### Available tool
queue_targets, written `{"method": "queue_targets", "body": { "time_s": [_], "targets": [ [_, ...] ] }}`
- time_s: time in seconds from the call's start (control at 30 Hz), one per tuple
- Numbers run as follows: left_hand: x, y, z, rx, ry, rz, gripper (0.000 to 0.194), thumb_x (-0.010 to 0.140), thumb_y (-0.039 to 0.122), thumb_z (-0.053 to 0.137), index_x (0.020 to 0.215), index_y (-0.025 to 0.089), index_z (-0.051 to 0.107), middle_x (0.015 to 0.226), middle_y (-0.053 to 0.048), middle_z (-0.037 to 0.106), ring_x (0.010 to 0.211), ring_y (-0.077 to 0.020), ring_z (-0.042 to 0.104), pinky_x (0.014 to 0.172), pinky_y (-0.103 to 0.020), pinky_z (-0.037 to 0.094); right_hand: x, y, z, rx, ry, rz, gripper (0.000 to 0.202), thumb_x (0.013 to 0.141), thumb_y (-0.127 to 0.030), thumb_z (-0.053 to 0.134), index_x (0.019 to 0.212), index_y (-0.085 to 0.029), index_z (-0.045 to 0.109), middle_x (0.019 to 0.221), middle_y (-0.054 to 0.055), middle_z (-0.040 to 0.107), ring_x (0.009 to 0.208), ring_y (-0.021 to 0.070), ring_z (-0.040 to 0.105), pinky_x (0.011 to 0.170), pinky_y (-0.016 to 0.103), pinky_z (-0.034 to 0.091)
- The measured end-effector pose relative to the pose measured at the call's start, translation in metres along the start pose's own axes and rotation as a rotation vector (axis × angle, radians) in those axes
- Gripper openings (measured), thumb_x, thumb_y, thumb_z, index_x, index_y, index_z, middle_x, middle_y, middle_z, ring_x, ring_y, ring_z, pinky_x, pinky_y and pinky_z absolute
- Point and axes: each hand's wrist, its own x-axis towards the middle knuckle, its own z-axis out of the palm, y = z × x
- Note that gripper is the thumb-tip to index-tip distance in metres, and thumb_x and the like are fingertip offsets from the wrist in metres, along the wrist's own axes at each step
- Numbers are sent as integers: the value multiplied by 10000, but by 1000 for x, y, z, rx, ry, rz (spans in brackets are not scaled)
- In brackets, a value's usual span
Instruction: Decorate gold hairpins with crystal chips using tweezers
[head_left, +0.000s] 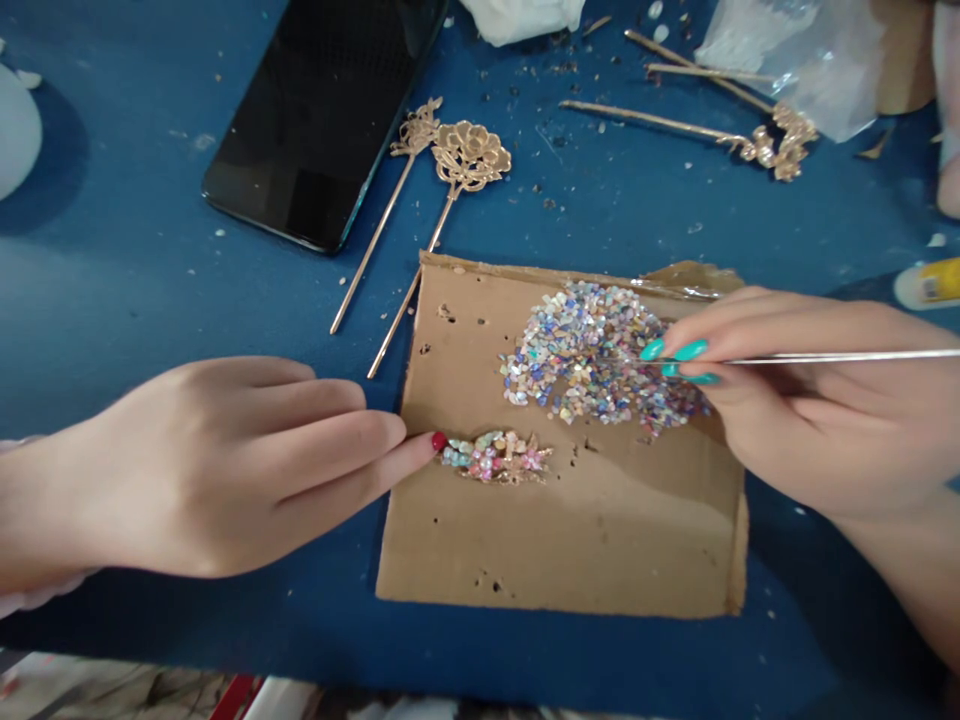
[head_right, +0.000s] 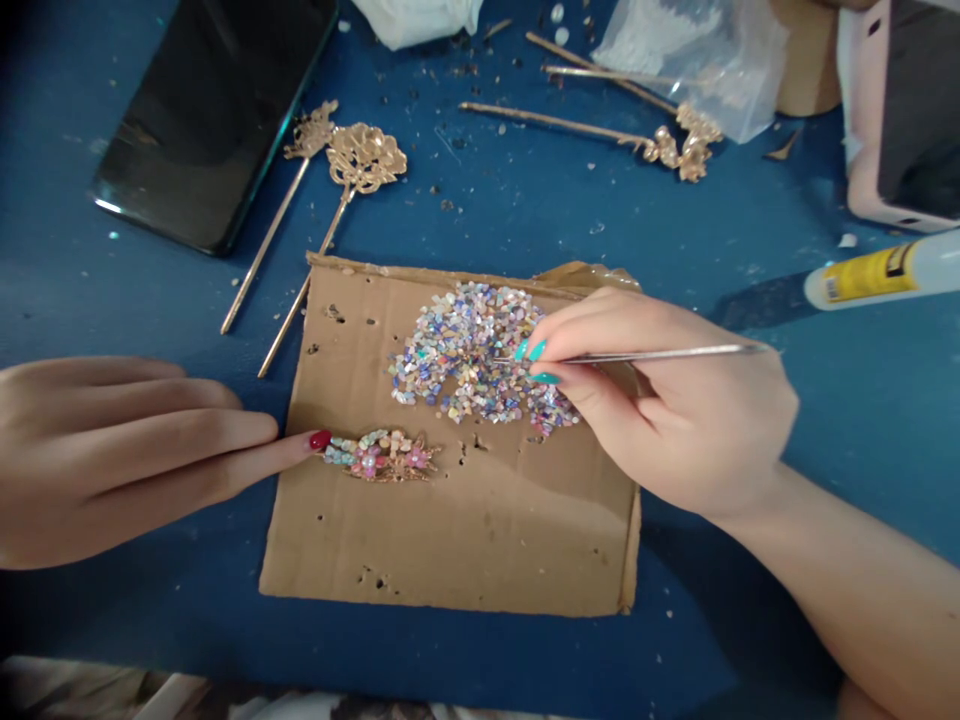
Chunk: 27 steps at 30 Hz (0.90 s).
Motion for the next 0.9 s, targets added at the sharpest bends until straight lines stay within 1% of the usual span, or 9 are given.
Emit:
{"method": "queue_targets", "body": {
  "time_s": [0.03,0.2,0.33,0.47,0.53,0.6,0.73,0.83,0.9],
  "targets": [
    [1,0,0,-6,-13,33,210,1011,188,457,1002,245,659,774,62,677,625,-114,608,521,-338,459,0,0,0,1,-4,6,293,781,73,692,969,-152,685,922,56,760,933,103,736,857,193,579],
    [3,-2,-2,-18,-14,25,229,1017,171,434,982,232,651,772,54,672,627,-120,606,512,-347,452,1,-1,0,-20,-16,22,259,820,41,676,959,-177,676,918,32,756,927,92,735,851,187,580],
    [2,-3,-3,7,-19,67,199,1012,171,450,1054,215,640,777,52,671,626,-124,603,497,-352,448,0,-1,1,-18,20,-4,276,805,41,698,972,-179,684,891,20,749,900,115,737,841,232,595],
    [0,-5,-2,18,-26,83,250,990,145,431,1126,203,633,779,53,667,634,-121,613,496,-346,460,-1,-6,-2,-21,32,-1,297,802,21,704,1001,-199,697,906,17,750,895,146,737,831,271,610],
    [0,-5,-2,5,-26,82,280,976,143,429,1164,205,627,803,54,675,650,-115,624,509,-334,480,-1,-13,-4,-16,-6,23,305,814,7,693,1021,-217,681,921,16,751,895,158,738,828,286,617],
    [0,-3,-2,-21,-17,65,277,953,132,444,1138,216,633,819,56,682,651,-110,626,520,-322,495,2,-24,-6,18,-84,54,290,838,-1,670,1013,-231,655,870,-1,744,892,156,745,899,297,619],
    [3,2,-1,-94,5,-3,187,925,133,501,987,244,638,803,50,677,635,-118,626,504,-324,482,16,-47,-4,136,-206,109,99,962,-143,613,971,-241,624,899,-28,762,882,82,741,962,188,589],
    [4,3,0,-143,14,-23,216,976,163,432,991,249,629,751,44,656,627,-124,620,496,-327,467,23,-56,4,207,-308,91,87,991,-200,590,923,-231,635,811,-36,767,809,65,751,880,116,593],
    [3,4,1,-144,10,-35,255,1011,188,383,1017,255,628,718,49,644,615,-119,616,500,-317,462,23,-58,10,180,-289,161,81,975,-176,606,935,-237,642,850,-29,772,826,72,754,881,138,603]
  ]
}}
